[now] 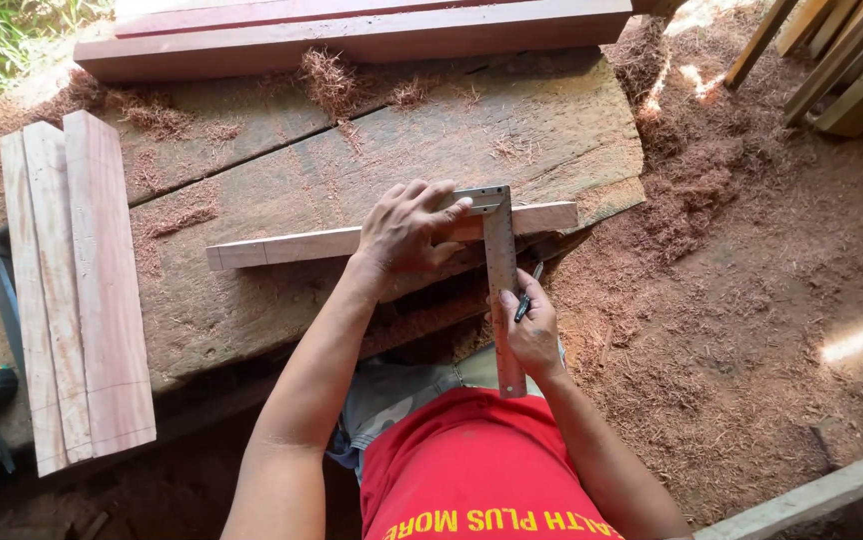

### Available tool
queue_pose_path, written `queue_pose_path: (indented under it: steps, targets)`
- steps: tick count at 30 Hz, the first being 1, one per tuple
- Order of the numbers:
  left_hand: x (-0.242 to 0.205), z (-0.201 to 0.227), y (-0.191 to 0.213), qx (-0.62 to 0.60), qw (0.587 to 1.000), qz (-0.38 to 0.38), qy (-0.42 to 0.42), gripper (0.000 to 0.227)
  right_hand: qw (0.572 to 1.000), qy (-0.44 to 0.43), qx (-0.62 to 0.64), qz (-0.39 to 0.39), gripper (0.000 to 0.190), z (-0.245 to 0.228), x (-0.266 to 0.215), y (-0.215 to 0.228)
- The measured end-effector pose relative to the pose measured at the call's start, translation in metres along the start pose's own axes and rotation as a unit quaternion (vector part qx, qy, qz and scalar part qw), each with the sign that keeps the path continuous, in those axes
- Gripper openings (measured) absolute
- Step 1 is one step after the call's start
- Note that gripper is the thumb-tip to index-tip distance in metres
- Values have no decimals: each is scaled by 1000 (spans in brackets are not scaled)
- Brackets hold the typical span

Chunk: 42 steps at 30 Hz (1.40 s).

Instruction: The person uses a try square and a pencil to mark lines on several rectangular wooden planks. They repeatedly position the square on the wood and draw straight lines along its edge to create measurement marks.

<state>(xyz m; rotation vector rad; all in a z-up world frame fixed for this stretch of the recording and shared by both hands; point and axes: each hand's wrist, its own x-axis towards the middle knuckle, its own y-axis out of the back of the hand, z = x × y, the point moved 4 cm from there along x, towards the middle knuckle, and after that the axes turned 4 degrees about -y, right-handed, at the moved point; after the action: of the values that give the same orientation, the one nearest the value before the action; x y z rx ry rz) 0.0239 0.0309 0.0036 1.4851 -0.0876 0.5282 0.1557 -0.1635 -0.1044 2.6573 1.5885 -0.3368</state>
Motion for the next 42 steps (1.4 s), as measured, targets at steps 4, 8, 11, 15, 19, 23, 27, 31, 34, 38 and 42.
queue_pose_path:
  steps: [4, 8, 11, 15, 19, 23, 27, 31, 34, 38, 42]
  targets:
    - [-1, 0, 0, -1, 1000, 4, -1, 63, 1000, -7, 2, -3, 40, -3, -2, -1]
    - [-1, 2, 1, 3, 1000, 7, -8, 64, 1000, -14, -1, 5, 40, -6, -3, -1]
    - [0, 2, -1, 7, 1000, -3, -3, 64, 1000, -13, -7, 5, 40, -7, -4, -1]
    - [-1, 2, -2, 10, 1000, -19, 6, 65, 1000, -12, -1, 3, 40, -5, -4, 0]
    - [-1, 3, -1, 12, 1000, -15, 8, 64, 1000, -20, 7, 2, 40, -7, -4, -1]
    - [-1, 4, -1, 9, 1000, -17, 9, 64, 1000, -19, 6, 0, 41, -3, -4, 1]
    - [-1, 4, 0, 1, 1000, -24, 15, 64, 1000, -18, 3, 2, 40, -4, -4, 1]
    - [0, 10, 9, 0, 1000, -11, 9, 64, 1000, -26, 7, 5, 41, -2, -4, 1]
    - [1, 17, 21, -9, 999, -18, 27, 61, 1000, -22, 7, -4, 42, 6, -1, 7]
    - [0, 19, 22, -14, 999, -12, 29, 56, 979, 144, -127, 64, 43, 15, 1, 38]
    - [-3, 20, 15, 16, 1000, -2, -1, 53, 970, 124, -63, 197, 57, 5, -2, 80]
